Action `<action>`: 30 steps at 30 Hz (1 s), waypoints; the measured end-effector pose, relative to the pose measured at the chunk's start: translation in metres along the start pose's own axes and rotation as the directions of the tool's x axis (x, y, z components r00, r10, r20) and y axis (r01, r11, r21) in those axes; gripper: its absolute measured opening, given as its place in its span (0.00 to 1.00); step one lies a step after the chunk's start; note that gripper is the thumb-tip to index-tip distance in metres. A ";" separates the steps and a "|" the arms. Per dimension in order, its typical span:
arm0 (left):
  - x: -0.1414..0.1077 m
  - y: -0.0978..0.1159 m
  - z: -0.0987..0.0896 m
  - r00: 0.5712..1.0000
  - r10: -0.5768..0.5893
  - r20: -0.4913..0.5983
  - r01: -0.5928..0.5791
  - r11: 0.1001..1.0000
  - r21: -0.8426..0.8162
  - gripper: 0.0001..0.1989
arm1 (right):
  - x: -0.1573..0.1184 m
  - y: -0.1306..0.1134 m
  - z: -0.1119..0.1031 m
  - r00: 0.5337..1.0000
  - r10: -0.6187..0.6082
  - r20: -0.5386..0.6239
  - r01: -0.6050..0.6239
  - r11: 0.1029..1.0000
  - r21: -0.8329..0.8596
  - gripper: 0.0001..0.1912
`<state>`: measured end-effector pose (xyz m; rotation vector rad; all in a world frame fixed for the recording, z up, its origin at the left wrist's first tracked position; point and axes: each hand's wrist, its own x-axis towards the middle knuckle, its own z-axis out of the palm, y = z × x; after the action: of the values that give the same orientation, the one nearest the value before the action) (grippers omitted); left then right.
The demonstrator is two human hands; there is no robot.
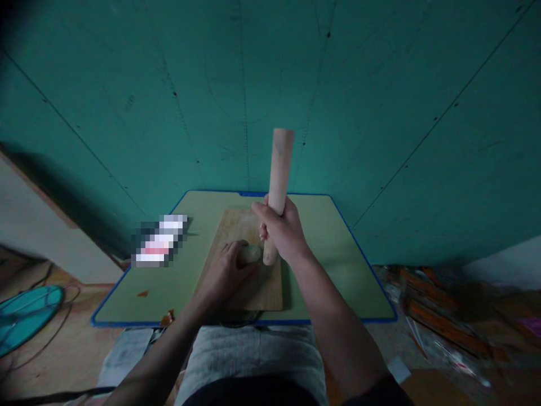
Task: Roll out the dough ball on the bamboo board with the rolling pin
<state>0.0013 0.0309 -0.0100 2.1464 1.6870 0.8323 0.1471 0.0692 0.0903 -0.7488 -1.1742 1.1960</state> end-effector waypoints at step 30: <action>-0.009 -0.003 -0.008 0.989 0.130 0.064 -0.122 0.986 -0.116 0.12 | -0.005 0.041 0.038 0.997 -0.041 0.066 0.047 0.994 -0.094 0.22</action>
<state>-0.0074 0.0222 -0.0073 2.1966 1.4477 0.8519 0.0991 0.0699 0.0615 -0.7569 -1.3016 1.1406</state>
